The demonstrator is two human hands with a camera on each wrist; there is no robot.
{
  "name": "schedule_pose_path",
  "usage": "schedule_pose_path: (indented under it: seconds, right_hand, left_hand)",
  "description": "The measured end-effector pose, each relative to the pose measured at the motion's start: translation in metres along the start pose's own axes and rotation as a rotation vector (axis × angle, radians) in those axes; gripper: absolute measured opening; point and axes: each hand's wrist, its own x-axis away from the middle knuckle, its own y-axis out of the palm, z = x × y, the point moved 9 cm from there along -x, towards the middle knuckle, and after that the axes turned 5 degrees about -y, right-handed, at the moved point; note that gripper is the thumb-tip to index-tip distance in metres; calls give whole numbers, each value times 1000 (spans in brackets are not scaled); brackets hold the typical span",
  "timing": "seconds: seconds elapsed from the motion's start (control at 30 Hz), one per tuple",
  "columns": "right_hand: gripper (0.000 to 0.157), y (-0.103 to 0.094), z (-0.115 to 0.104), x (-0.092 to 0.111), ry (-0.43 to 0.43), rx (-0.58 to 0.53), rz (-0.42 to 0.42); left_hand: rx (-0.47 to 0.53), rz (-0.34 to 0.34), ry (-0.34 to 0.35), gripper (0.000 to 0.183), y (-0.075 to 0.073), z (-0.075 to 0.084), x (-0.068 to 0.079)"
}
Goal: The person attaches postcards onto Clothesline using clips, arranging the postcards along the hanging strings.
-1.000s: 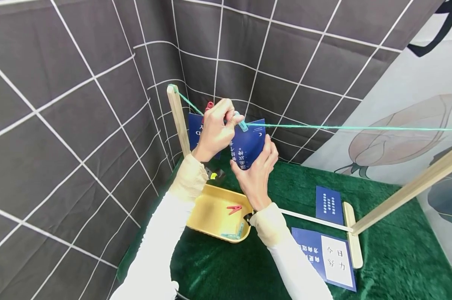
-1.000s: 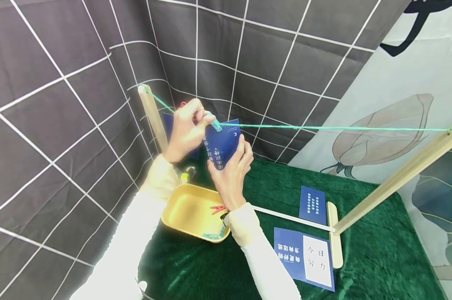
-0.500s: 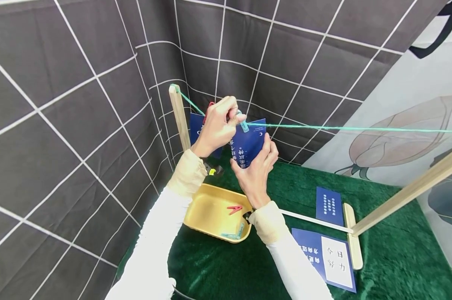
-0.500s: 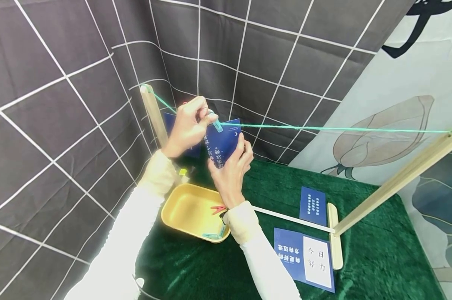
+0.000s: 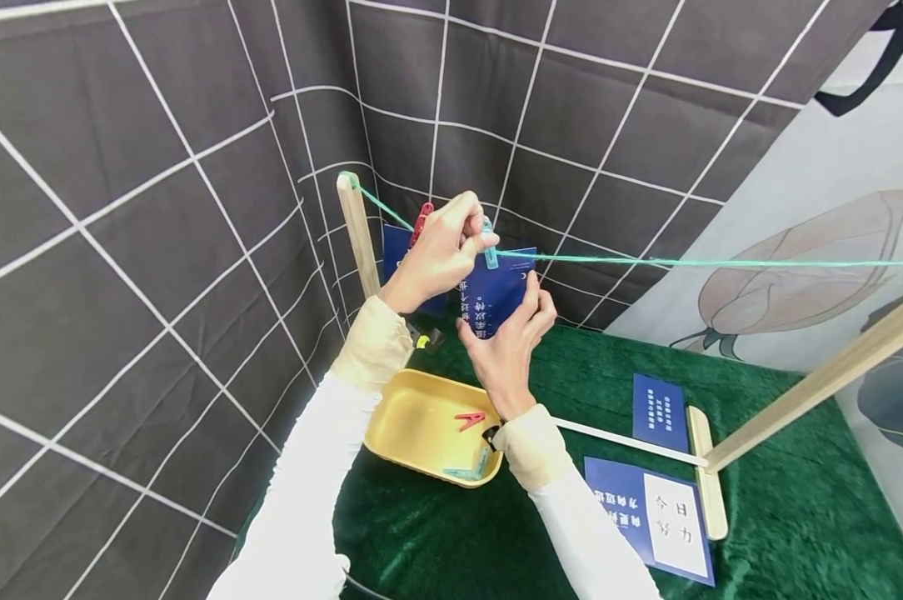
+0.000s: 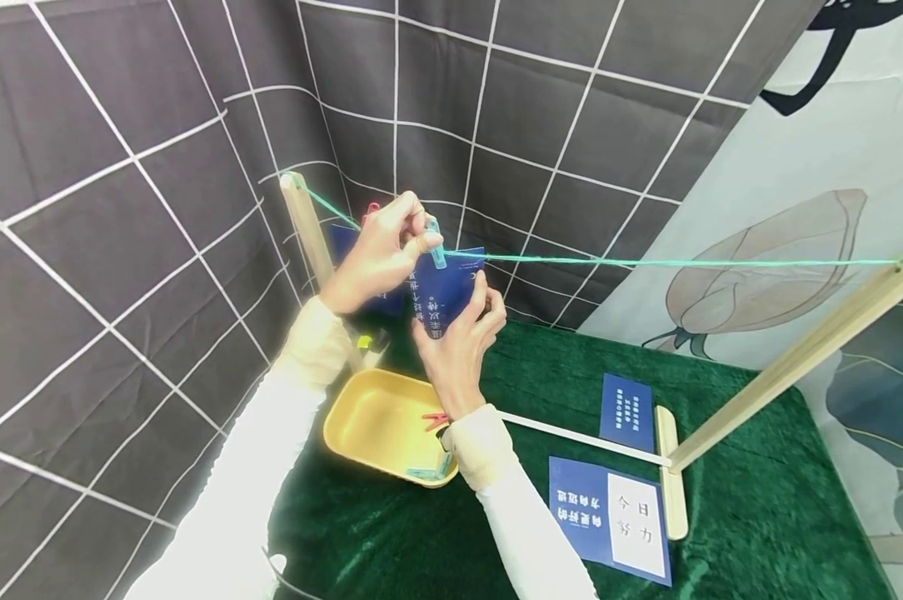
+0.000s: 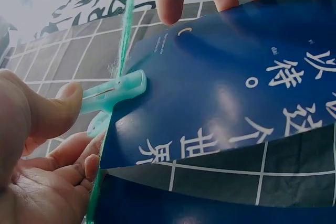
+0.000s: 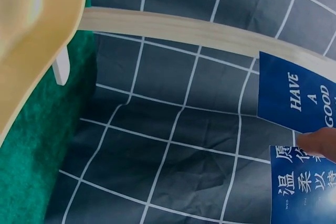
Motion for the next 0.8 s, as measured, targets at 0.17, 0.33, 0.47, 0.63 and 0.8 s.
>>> schedule_pose_path:
  seconds: [0.17, 0.33, 0.47, 0.63, 0.8]
  right_hand:
    - [110, 2, 0, 1, 8, -13, -30]
    - [120, -4, 4, 0, 8, -62, -58]
    - [126, -12, 7, 1, -9, -86, -44]
    - [122, -19, 14, 7, -3, -109, -32]
    - [117, -25, 22, 12, 14, -107, -18]
  left_hand:
    - [8, 37, 2, 21, -3, -3, 1]
    - [21, 67, 8, 29, -9, -1, 1]
    - [-12, 101, 12, 37, -17, 2, 2]
    - [-17, 148, 42, 34, -25, 7, 8]
    - [13, 195, 116, 28, -29, 14, 18]
